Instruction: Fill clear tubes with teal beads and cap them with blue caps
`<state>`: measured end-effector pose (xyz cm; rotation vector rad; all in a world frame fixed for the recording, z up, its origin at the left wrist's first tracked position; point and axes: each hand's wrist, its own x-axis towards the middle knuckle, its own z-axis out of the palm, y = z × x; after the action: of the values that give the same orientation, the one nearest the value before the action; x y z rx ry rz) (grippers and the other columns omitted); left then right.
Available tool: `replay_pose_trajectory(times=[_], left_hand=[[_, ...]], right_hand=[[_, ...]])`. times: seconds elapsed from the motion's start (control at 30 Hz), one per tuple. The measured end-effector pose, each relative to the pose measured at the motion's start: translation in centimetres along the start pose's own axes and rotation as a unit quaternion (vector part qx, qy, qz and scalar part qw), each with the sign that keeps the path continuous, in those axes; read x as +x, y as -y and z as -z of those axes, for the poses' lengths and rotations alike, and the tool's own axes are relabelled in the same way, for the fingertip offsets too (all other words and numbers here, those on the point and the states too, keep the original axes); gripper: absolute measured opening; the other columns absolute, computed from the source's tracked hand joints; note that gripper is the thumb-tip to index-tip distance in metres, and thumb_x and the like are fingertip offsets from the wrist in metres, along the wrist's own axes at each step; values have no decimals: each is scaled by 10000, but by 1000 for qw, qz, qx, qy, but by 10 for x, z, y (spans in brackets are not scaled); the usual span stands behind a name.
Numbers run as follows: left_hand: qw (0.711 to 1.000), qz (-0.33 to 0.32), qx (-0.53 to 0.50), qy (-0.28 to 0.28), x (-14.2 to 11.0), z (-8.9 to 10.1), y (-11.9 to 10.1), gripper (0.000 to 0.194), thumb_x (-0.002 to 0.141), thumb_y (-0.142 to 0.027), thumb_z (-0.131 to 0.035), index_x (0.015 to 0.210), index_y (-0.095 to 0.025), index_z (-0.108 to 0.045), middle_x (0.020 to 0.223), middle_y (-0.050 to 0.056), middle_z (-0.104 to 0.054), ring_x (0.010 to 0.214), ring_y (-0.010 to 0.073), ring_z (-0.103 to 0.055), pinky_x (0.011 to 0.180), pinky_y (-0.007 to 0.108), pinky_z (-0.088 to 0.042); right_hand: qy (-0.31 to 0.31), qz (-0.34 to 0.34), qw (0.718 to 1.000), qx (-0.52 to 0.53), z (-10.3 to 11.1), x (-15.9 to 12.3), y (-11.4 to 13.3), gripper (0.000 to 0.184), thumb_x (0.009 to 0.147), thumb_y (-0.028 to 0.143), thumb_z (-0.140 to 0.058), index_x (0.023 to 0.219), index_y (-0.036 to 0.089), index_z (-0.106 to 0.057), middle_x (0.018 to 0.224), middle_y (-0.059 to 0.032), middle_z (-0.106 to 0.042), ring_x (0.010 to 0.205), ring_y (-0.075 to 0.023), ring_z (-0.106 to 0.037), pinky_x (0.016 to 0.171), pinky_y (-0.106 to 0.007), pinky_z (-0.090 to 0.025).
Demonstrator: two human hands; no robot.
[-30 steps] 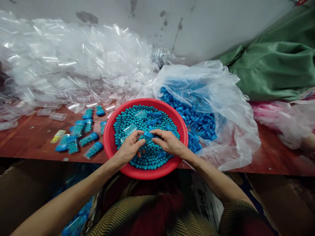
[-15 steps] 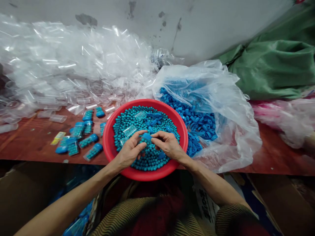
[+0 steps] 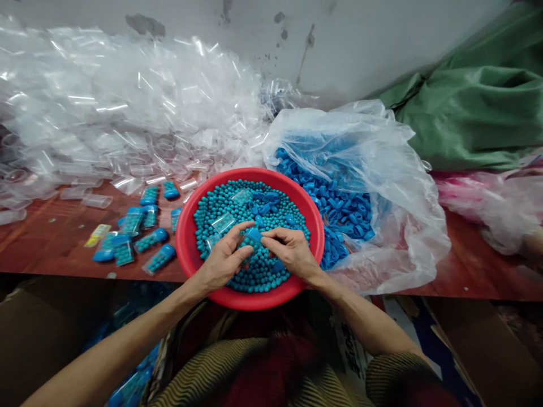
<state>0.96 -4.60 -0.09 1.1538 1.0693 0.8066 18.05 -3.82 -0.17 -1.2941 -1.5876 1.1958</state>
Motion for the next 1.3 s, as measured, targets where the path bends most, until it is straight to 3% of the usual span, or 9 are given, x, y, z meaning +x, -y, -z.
replay_pose_trajectory(times=[0.13, 0.3, 0.5, 0.67, 0.77, 0.9, 1.0, 1.2, 1.3], left_hand=[[1000, -10, 3, -18, 0, -1, -1, 512, 736, -274, -624, 1228, -214, -491, 669, -48, -437, 478, 56, -415, 425, 191, -386], [1000, -1, 16, 6, 0, 0, 0, 567, 758, -305, -598, 1288, -202, -425, 666, -46, -447, 457, 70, -446, 378, 191, -364], [1000, -12, 13, 5, 0, 0, 2, 548, 763, -259, -594, 1284, -198, -436, 724, -40, -468, 458, 32, -399, 403, 175, -385], [999, -20, 36, 15, 2, 2, 7, 664, 711, -240, -644, 1324, -213, -389, 829, -10, -545, 565, 78, -489, 486, 206, -450], [995, -54, 87, -21, 3, 3, 9, 637, 672, -227, -673, 1272, -202, -460, 906, 18, -584, 712, 127, -548, 582, 226, -483], [995, -33, 93, 2, 1, 4, 8, 594, 728, -240, -620, 1293, -210, -439, 700, -45, -517, 517, 80, -474, 480, 211, -438], [997, -35, 70, 20, 0, 5, 8, 560, 740, -240, -616, 1270, -233, -437, 673, -65, -477, 462, 60, -448, 426, 193, -406], [996, -38, 81, 6, -1, 4, 11, 396, 737, -217, -606, 1113, -217, -482, 632, -84, -421, 427, 47, -442, 407, 180, -392], [996, -31, 76, -17, -1, 4, 7, 365, 736, -230, -600, 1078, -206, -475, 612, -90, -409, 403, 43, -429, 381, 171, -360]], right_hand=[[14, 77, 995, -63, 3, 0, 2, 188, 809, 304, -576, 825, 186, -722, 659, -1, -655, 579, -115, -563, 567, -235, -421], [4, 13, 1000, -13, 0, 0, 2, 188, 805, 307, -579, 831, 178, -712, 568, 15, -614, 502, -111, -553, 505, -224, -421], [-27, 130, 986, -101, -2, -3, 2, 163, 801, 238, -575, 805, 170, -722, 717, -20, -697, 615, -123, -607, 616, -231, -463], [-27, 65, 996, -46, -5, -3, 2, 177, 810, 264, -571, 809, 157, -713, 589, 14, -643, 518, -102, -567, 527, -205, -439], [-35, 87, 994, -59, -7, -4, 1, 163, 793, 245, -581, 796, 155, -717, 669, -8, -677, 598, -118, -600, 591, -221, -460], [33, 45, 998, -2, -2, -2, -2, 195, 795, 285, -584, 842, 151, -718, 539, 18, -605, 480, -100, -548, 480, -208, -425], [76, 21, 996, 40, 4, 3, -7, 195, 778, 300, -603, 844, 152, -712, 495, 37, -559, 437, -88, -520, 442, -197, -408], [131, 18, 990, 51, 4, 9, -13, 196, 778, 303, -598, 858, 156, -701, 570, 35, -580, 427, -71, -487, 423, -195, -405], [120, 63, 991, 1, 2, 10, -8, 171, 800, 274, -581, 848, 155, -694, 618, 24, -597, 490, -69, -505, 478, -193, -421]])
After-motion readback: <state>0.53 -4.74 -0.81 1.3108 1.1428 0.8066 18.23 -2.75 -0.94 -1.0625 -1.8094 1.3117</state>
